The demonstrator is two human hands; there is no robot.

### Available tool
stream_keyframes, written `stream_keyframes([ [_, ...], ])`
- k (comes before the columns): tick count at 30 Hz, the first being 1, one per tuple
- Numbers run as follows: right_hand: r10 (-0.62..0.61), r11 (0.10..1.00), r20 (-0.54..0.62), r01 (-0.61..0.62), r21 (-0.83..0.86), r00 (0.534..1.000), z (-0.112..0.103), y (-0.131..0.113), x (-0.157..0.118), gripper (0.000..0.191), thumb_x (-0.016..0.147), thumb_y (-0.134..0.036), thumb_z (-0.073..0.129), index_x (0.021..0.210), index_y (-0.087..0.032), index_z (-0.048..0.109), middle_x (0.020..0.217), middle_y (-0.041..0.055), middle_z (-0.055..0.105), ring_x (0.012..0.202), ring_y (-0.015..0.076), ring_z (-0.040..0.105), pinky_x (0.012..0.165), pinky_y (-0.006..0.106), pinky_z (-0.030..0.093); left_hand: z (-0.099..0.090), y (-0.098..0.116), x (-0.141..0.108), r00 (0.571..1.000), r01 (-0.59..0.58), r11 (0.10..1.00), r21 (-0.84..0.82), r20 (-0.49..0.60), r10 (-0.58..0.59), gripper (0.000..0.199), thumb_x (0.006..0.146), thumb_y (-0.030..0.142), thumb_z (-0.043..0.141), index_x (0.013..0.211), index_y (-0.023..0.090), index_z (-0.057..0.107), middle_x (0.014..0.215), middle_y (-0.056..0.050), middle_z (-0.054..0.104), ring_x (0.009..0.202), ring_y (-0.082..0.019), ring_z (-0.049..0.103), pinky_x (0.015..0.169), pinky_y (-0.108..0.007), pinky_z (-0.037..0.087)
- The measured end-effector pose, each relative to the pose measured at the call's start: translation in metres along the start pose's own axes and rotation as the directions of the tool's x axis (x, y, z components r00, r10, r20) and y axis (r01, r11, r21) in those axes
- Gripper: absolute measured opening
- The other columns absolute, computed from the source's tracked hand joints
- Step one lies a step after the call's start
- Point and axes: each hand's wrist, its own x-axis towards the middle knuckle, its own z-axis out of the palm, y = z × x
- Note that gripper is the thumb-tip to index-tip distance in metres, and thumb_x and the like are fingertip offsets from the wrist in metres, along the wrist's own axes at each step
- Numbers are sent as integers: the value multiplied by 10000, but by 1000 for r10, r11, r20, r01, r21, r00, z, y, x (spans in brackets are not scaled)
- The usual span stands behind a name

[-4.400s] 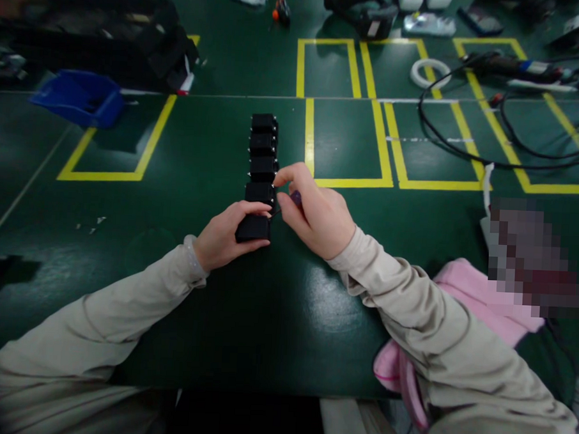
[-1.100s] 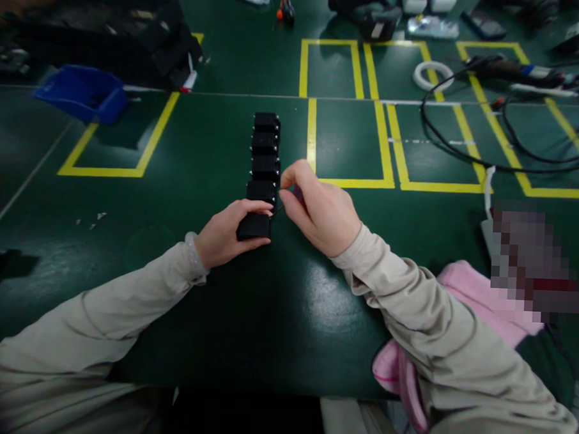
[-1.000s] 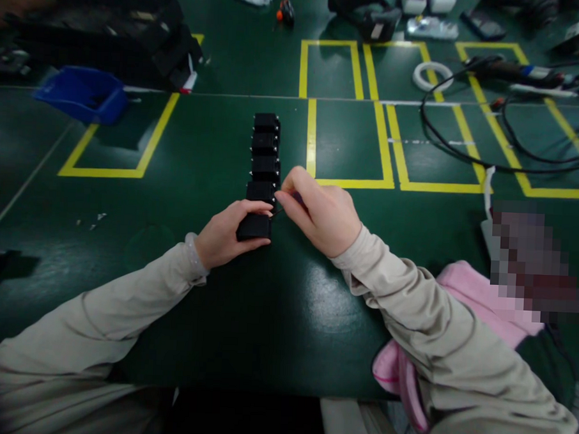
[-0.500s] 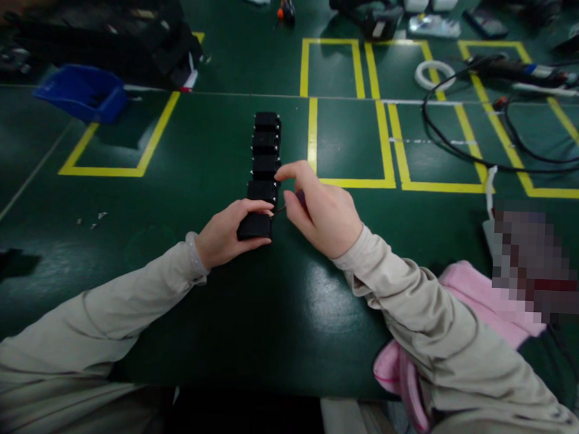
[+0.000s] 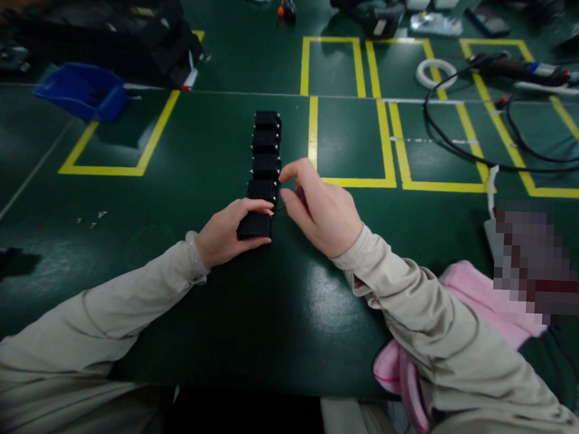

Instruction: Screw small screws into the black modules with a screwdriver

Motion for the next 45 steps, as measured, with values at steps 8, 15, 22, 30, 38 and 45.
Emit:
stream_keyframes([
  [8, 5, 1000, -5, -5, -4, 1000, 1, 0, 0, 208, 909, -195, 440, 1093, -185, 537, 702, -15, 594, 547, 119, 563, 549, 264, 429, 0, 0, 0, 1000, 5, 1000, 0, 2, -5, 572, 803, 223, 760, 1290, 201, 461, 1158, -60, 644, 1065, -211, 618, 946, -351, 496],
  [15, 15, 999, 4, -15, -49, 1000, 0, 0, 0, 116, 923, -274, 489, 944, -198, 574, 670, -15, 585, 569, 123, 575, 552, 254, 420, 1, 0, 0, 1000, -2, 1000, 0, -1, 2, 583, 805, 230, 759, 1301, 201, 453, 1153, -57, 643, 1055, -207, 617, 944, -347, 496],
  [22, 25, 1000, 2, -25, -2, 1000, 0, -1, 1, 171, 914, -255, 482, 1043, -181, 567, 701, -9, 596, 573, 128, 582, 579, 265, 447, -1, 1, 0, 1000, 10, 1000, -3, 6, -10, 573, 808, 231, 756, 1296, 204, 458, 1150, -57, 647, 1056, -208, 618, 939, -347, 496],
  [30, 39, 999, 12, -39, -7, 999, 0, 0, 0, 165, 922, -232, 460, 1042, -199, 568, 710, -7, 620, 594, 133, 610, 586, 262, 454, -1, 1, 0, 999, 32, 999, -5, 11, -32, 574, 810, 242, 752, 1303, 215, 458, 1147, -58, 650, 1068, -219, 623, 950, -367, 494],
  [38, 65, 998, 16, -65, 13, 998, 0, 0, 1, 137, 926, -309, 500, 947, -197, 576, 796, 18, 640, 651, 140, 644, 631, 271, 485, -1, 2, 0, 999, 37, 999, -10, 15, -36, 565, 813, 244, 749, 1297, 208, 460, 1156, -62, 649, 1070, -215, 624, 951, -361, 492],
  [45, 37, 999, 0, -37, 29, 999, 0, 1, 1, 171, 915, -233, 463, 1055, -195, 554, 717, -11, 609, 577, 123, 582, 587, 263, 454, -1, 1, 0, 999, 31, 999, -11, 10, -30, 580, 804, 235, 760, 1298, 207, 457, 1153, -59, 650, 1067, -211, 620, 948, -358, 492],
])
